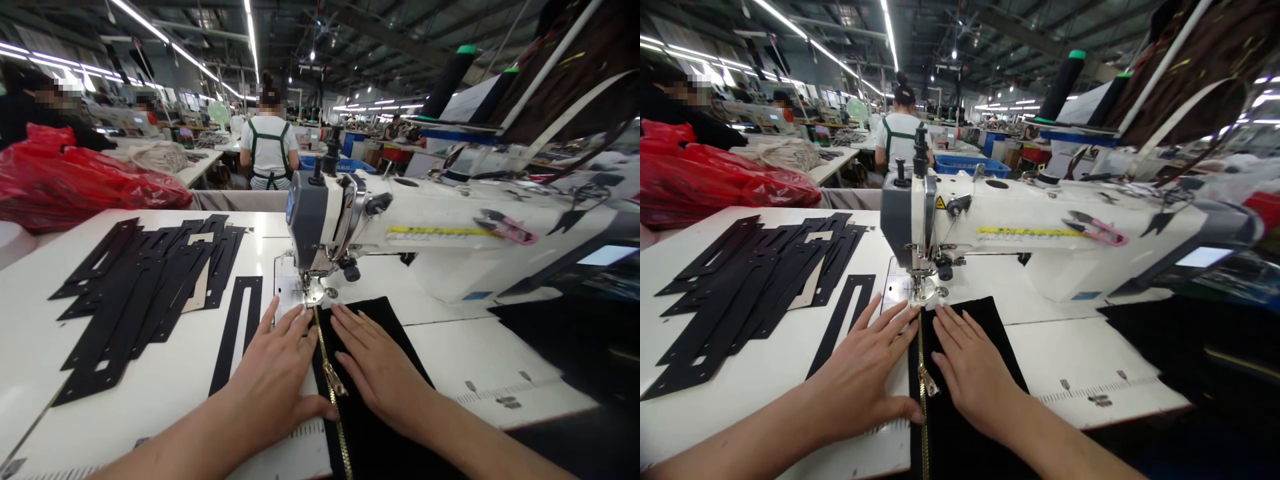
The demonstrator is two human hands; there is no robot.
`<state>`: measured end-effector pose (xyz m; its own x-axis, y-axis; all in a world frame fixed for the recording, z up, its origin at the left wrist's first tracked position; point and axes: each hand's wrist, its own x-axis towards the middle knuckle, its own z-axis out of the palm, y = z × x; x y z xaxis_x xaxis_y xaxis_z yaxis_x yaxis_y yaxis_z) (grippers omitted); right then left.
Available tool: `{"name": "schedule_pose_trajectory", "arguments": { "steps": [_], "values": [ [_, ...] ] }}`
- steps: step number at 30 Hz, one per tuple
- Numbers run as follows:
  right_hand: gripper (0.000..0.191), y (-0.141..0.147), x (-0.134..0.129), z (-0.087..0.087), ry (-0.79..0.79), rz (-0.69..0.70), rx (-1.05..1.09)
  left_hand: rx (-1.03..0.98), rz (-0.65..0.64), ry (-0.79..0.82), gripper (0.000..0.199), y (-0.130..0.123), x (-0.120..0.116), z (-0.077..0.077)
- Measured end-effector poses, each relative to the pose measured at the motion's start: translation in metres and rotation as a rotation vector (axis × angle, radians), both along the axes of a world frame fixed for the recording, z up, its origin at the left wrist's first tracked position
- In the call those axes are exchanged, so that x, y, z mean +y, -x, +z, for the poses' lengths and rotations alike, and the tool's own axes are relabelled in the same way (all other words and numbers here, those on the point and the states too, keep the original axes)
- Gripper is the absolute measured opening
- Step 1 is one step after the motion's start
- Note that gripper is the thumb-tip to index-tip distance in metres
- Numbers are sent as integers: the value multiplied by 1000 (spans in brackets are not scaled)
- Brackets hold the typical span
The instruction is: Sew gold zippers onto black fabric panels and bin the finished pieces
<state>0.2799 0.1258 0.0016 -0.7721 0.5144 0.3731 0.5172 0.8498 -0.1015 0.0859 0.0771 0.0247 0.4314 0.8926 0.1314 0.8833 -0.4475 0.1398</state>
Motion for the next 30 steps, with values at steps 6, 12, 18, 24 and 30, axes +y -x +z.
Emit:
{"name": "schedule_pose_trajectory", "arguments": {
  "steps": [6, 12, 18, 24, 30],
  "values": [
    [43, 12, 10, -9, 40, -68, -52, -1, -18, -19, 88, -2, 3, -3],
    [45, -14, 32, -10, -89, -414, 24, 1, -94, -57, 102, 5, 14, -9],
    [35, -50, 51, -4, 200, -610, 139, 45, -113, -8, 111, 7, 14, -7],
    [25, -34, 37, -4, 123, -694, 174, 58, -113, 27, 115, 5, 13, -3],
    [26, -35, 43, -15, -149, -680, -202, 61, -106, 82, 111, 3, 14, 0]
  ]
}}
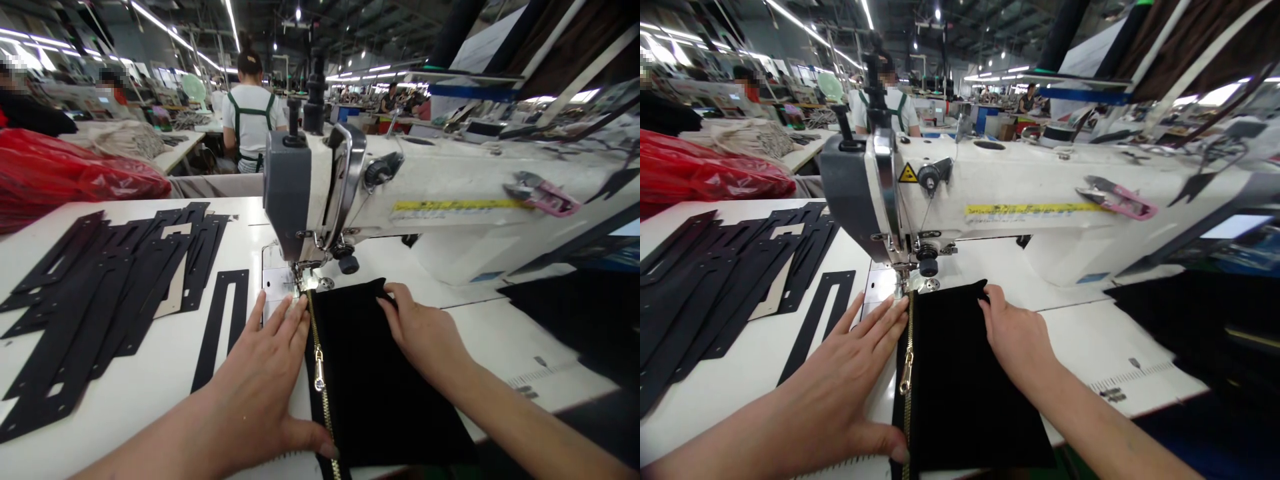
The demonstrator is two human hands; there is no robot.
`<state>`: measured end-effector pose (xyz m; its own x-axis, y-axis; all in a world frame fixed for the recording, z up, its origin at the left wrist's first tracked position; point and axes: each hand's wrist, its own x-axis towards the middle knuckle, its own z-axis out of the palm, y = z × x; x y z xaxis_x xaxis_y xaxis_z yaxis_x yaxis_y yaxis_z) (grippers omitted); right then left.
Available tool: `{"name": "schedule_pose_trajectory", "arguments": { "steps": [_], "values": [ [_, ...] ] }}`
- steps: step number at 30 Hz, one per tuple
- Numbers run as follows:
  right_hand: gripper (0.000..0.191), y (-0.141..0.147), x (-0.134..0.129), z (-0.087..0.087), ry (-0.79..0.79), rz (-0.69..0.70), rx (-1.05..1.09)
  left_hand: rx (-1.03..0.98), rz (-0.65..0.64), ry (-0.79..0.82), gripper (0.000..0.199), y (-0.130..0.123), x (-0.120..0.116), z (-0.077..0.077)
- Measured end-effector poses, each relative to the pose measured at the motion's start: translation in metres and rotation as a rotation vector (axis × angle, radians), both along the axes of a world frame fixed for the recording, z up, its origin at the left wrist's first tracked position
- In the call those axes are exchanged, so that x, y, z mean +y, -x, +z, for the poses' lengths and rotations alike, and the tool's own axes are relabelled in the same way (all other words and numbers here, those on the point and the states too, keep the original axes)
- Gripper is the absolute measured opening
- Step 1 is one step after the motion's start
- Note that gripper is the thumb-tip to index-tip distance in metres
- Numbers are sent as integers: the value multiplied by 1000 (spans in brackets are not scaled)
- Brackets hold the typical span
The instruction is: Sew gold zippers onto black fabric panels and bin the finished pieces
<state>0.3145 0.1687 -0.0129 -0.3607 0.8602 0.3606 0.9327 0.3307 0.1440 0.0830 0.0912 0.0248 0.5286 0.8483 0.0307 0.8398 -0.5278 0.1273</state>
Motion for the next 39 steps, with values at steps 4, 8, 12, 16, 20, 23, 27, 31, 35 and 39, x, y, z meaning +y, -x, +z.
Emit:
{"name": "schedule_pose_trajectory", "arguments": {
  "steps": [4, 8, 12, 16, 20, 23, 27, 31, 35, 39],
  "values": [
    [34, 13, -7, 19, -150, 153, -72, 27, 6, 46, 112, 0, -2, 1],
    [41, 36, -25, 22, 18, 555, 105, 51, 14, 87, 111, 0, -2, 1],
    [42, 42, -35, 11, 203, 629, 201, 44, 20, 106, 113, 1, -3, 3],
    [33, 39, -41, 20, 219, 874, 258, 16, 36, 134, 113, 1, -5, 5],
    [19, 43, -45, 30, 316, 931, 350, -38, 58, 140, 109, 1, -7, 6],
    [9, 50, -46, 29, 371, 918, 390, -72, 60, 143, 107, 3, -10, 5],
    [6, 53, -45, 21, 332, 905, 494, -118, 58, 151, 107, 5, -13, 1],
    [29, 50, -38, 8, 187, 777, 472, -147, 56, 142, 110, 6, -12, 2],
    [41, 49, -30, 1, 176, 718, 251, -95, 120, 97, 116, 24, -21, 15],
    [45, 49, -30, 6, 191, 685, 166, 39, 228, -78, 117, 58, -58, 17]
  ]
}}
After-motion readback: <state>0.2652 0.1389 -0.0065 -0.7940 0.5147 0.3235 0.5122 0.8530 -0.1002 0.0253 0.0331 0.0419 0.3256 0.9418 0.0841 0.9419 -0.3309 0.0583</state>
